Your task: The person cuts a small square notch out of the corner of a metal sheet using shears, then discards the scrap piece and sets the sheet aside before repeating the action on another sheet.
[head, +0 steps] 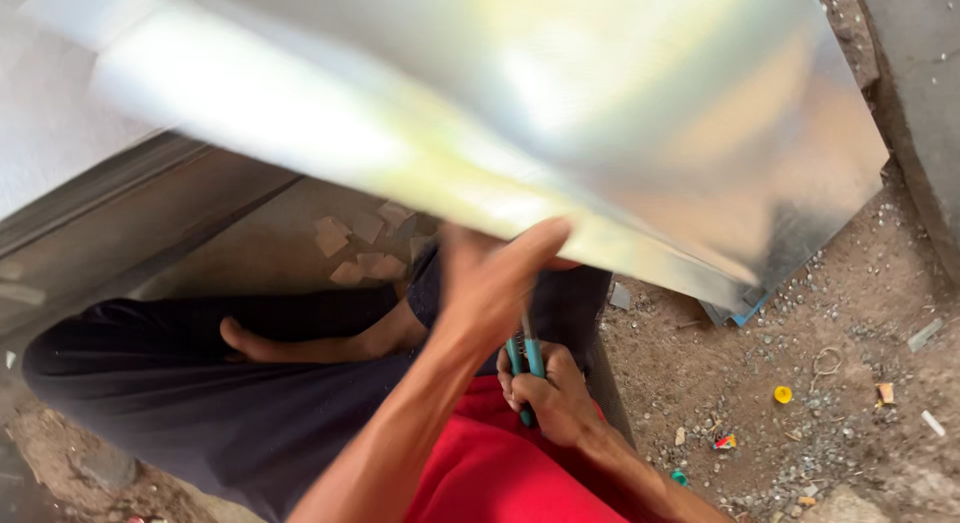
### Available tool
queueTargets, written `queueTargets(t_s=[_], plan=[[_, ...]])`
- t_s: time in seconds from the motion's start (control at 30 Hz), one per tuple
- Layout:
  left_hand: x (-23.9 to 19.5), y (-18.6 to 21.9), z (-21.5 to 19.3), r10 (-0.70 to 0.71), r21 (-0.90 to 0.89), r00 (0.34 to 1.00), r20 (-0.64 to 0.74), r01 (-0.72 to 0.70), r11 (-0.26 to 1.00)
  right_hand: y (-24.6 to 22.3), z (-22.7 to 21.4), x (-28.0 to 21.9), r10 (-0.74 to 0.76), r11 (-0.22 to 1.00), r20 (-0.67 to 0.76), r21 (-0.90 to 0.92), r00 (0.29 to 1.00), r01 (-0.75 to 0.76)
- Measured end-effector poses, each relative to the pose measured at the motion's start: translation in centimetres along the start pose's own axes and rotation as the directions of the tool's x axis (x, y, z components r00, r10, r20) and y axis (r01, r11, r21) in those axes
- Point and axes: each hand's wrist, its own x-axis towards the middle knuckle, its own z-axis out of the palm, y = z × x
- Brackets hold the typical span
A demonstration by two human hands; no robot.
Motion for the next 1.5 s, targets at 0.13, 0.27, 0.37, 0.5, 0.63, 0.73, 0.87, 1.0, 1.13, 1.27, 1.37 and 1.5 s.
queueTargets(t_s=[0.13,0.27,0.37,0.5,0.63,0.73,0.87,1.0,1.13,1.27,1.37,1.5], plan=[[4.9,-6.2,7.5,-0.241,-0.109,0.942,0.233,0.272,0.956,1.7,-1.2,0.7,-0.071,0.997,-0.043,-0.012,0.997,0.07],[7.2,-8.9,15.3,-0.377,-0.007,0.88,0.289,0.396,0.918,3.0,-1.7,2.8,-0.072,0.979,-0.29,-0.205,0.954,0.011],[8.1,-10.3,16.8,-0.456,0.159,0.808,0.372,0.428,0.889,3.0,-1.5,3.5,-0.069,0.975,-0.325,-0.22,0.943,-0.005],[6.1,-8.6,11.6,-0.491,0.578,0.729,0.478,0.159,0.8,1.8,-2.1,3.6,-0.01,0.998,-0.152,-0.059,0.988,0.001],[4.3,3.3,-2.8,0.277,0.822,0.852,0.444,-0.51,0.254,1.5,-2.9,3.8,0.042,0.979,0.021,0.2,0.999,-0.045],[5.6,15.6,-15.5,0.458,0.946,0.869,0.185,-0.284,0.156,0.9,-2.2,4.5,0.089,0.982,0.031,0.167,0.996,-0.093],[3.9,22.9,-24.9,0.562,0.967,0.802,-0.203,0.256,-0.015,-0.4,-1.6,4.6,0.062,0.998,0.04,0.02,0.997,-0.063],[-0.1,18.6,-23.9,0.475,0.919,0.852,-0.221,0.345,-0.19,-1.8,0.4,4.4,0.099,0.971,-0.011,-0.217,0.995,-0.099],[-7.0,16.5,-21.4,0.607,0.991,0.793,-0.045,0.111,-0.071,-3.6,2.1,3.6,0.005,0.905,0.07,-0.425,0.998,0.025],[-13.4,14.8,-20.5,0.697,0.851,0.49,-0.525,0.299,0.431,-4.8,3.1,2.4,-0.01,0.804,0.118,-0.589,0.993,0.079],[-15.2,12.9,-21.3,0.155,0.231,0.593,-0.79,0.053,0.971,-6.0,5.4,2.4,0.077,0.732,0.186,-0.677,0.979,0.071],[-14.2,8.5,-20.7,0.11,-0.004,0.688,-0.718,-0.162,0.987,-8.0,9.2,2.4,0.331,0.555,0.25,-0.831,0.91,0.027]])
